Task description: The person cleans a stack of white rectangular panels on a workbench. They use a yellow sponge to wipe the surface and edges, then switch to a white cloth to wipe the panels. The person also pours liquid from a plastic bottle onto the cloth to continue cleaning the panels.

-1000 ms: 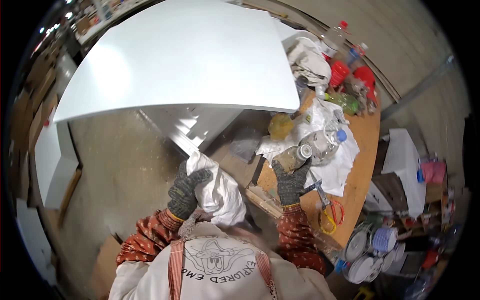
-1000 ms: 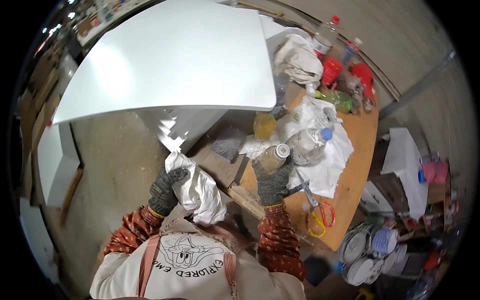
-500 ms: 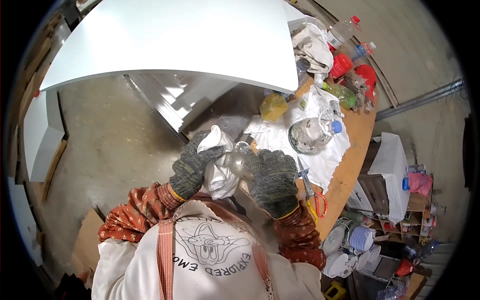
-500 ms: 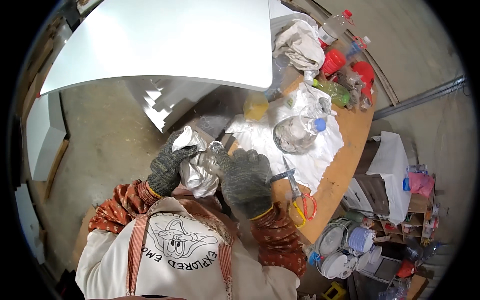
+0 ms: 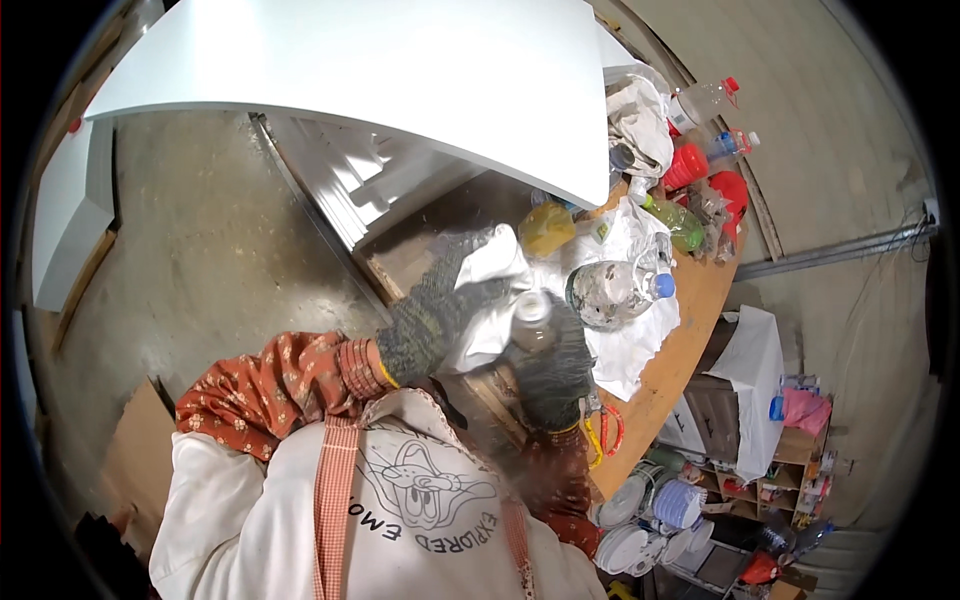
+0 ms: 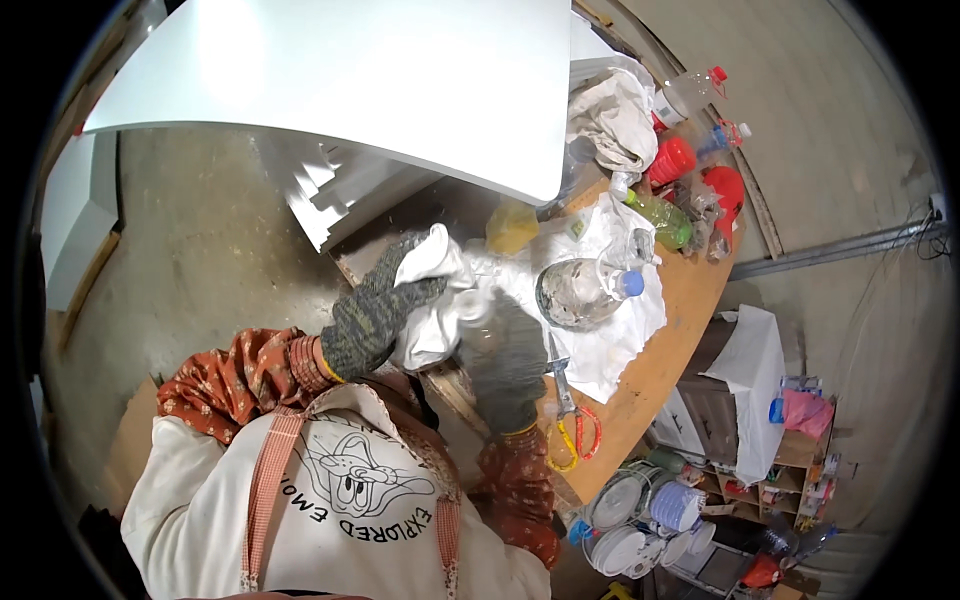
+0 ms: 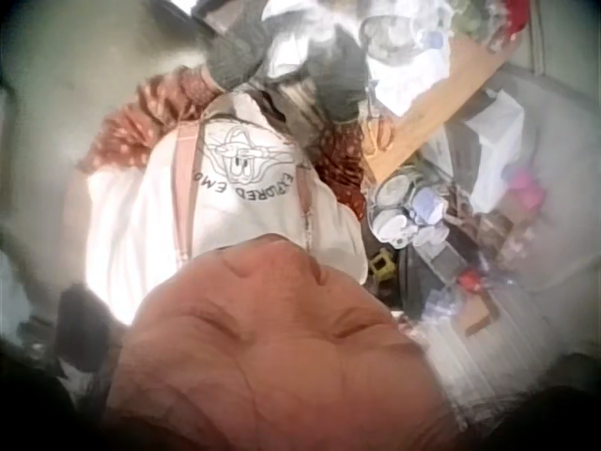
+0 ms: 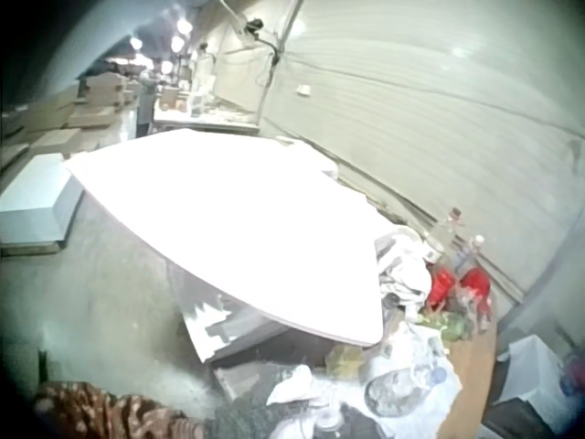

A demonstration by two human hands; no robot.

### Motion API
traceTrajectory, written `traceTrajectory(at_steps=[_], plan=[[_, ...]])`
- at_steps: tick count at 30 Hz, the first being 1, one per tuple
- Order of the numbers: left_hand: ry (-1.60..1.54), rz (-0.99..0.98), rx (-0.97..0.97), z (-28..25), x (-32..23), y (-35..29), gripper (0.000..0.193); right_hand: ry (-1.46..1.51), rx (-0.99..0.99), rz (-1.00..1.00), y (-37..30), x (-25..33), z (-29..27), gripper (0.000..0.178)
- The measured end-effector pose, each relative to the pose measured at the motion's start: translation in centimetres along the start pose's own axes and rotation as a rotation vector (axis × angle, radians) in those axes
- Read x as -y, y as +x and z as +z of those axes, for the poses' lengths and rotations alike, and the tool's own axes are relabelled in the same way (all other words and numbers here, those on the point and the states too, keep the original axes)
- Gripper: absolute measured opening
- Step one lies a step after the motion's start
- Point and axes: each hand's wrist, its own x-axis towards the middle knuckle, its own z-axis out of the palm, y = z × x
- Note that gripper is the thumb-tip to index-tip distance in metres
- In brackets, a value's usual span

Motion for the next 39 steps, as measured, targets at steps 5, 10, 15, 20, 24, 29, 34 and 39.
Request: traceTrajectory(at_steps=[5, 10, 15, 20, 24, 29, 34, 39], plan=[[-0.536, -0.188, -0.02, -0.5, 0.5, -0.6, 0.03, 1.014, -0.287, 0.562, -0.2, -6.6, 1.8, 0.067], [-0.865, -0.22, 0.006, -4.8, 2.9, -3.0, 0.032, 0.205, -0.316, 0.492, 0.4, -6.4, 2.1, 0.085], [-1.01, -0.338, -0.325, -10.6, 0.9, -5.4, 0.03, 0.434, -0.502, 0.075, -0.4, -3.8, -0.4, 0.087], [-1.123, -0.155, -0.569, -15.7, 1.5, -7.4, 0.027, -0.233, -0.398, -0.239, 2.4, 3.0, -6.0, 0.059], [-1.155, -0.047, -0.7, -17.3, 2.8, -7.1, 0.033, -0.654, -0.112, -0.59, 11.9, 6.9, -4.6, 0.06], [-0.48, 0.127, -0.835, -20.4, 7.0, -6.7, 0.035, -0.632, 0.102, -0.651, 17.1, 2.2, -2.1, 0.067], [-0.414, 0.374, -0.553, -24.0, 5.0, -0.7, 0.039, -0.766, 0.216, -0.558, 13.2, 7.2, -2.1, 0.056], [-0.765, 0.824, 0.083, -21.5, 3.7, 4.8, 0.045, -0.756, 0.272, -0.647, 10.1, 13.0, 0.0, 0.074]])
